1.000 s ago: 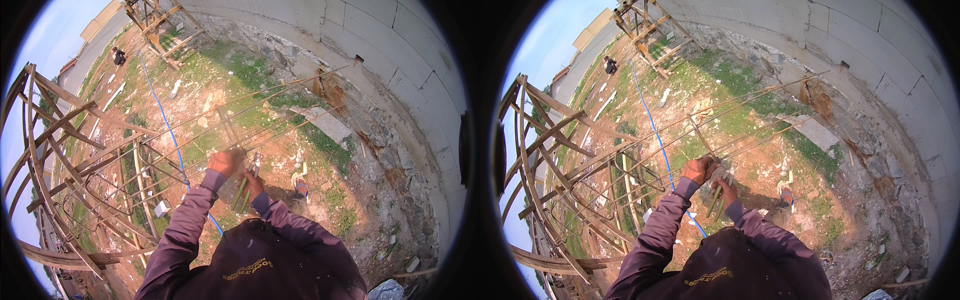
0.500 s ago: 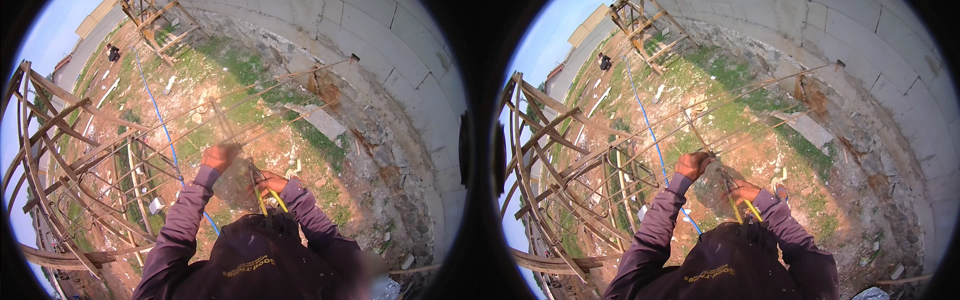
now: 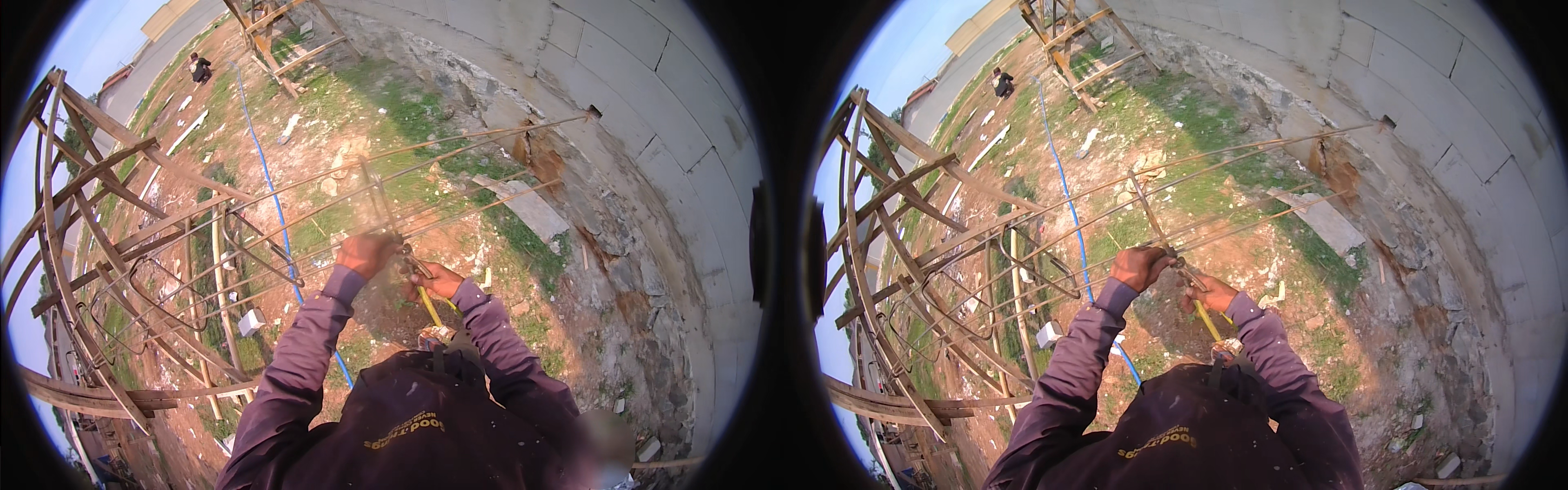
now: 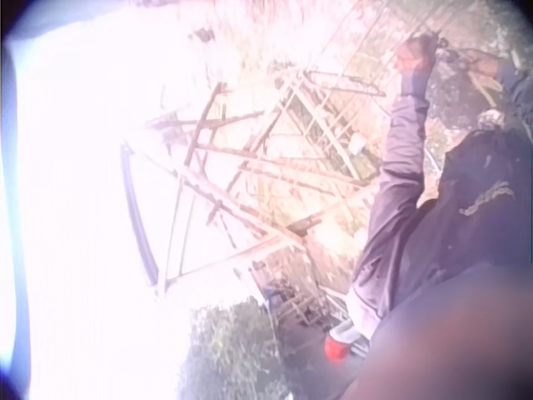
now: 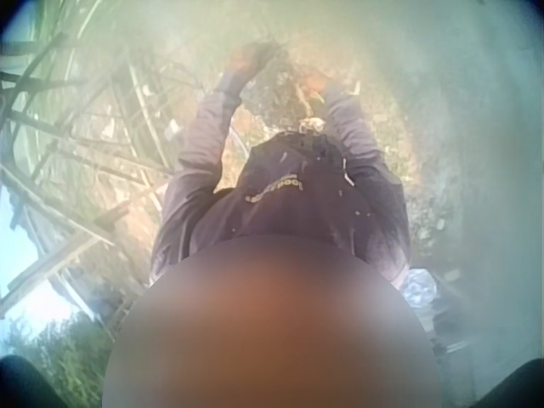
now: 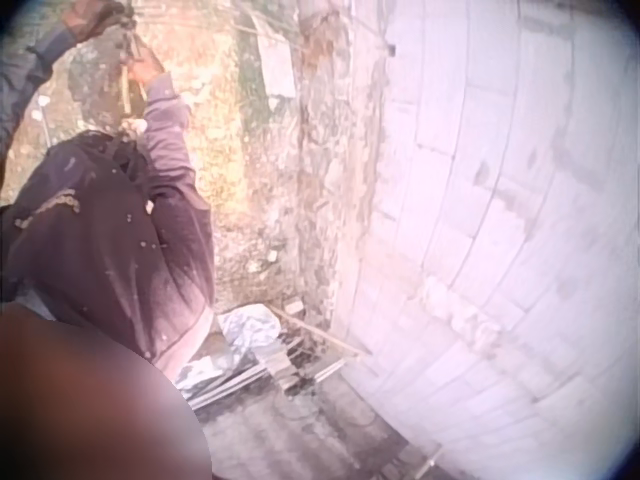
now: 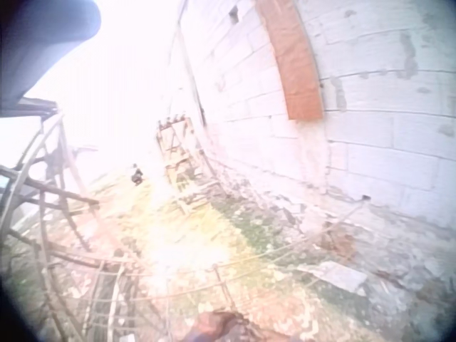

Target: The person walks through a construction site, picks up a metal rebar cage, and uses pliers to twist wire ties around the cage to secure it. The person repeatedly twists wire ties at multiple points along the cage while standing near a partially built wall.

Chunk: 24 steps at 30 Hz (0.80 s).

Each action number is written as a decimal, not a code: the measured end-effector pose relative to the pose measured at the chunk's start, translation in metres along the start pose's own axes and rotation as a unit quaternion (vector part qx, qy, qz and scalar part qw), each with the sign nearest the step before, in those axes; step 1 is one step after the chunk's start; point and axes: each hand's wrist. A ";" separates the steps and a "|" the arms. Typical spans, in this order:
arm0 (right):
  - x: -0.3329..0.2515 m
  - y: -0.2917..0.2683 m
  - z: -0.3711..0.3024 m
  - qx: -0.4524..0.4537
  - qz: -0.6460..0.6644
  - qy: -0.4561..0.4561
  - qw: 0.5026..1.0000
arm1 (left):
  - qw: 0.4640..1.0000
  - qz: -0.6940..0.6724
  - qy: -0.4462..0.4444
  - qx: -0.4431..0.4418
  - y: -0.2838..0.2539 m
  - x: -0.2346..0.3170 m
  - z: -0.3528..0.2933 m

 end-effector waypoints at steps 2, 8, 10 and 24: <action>0.001 0.011 -0.001 0.100 -0.043 0.060 0.992 | 1.000 0.000 -0.004 -0.001 -0.004 0.005 0.001; -0.024 0.051 -0.009 0.268 -0.356 -0.003 0.895 | 0.997 -0.048 -0.054 -0.041 -0.009 0.010 0.007; -0.056 0.052 -0.003 0.246 -0.381 0.085 0.887 | 0.995 -0.069 -0.058 -0.030 -0.008 0.007 0.006; -0.116 0.017 0.024 0.007 -0.509 0.279 0.814 | 0.983 -0.048 -0.177 0.019 0.024 0.008 -0.021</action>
Point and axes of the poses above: each hand's wrist, its own z-axis towards the middle knuckle, its own y-axis out of the palm, x = y × z, and after that the axes turned 9 degrees about -y, right-handed
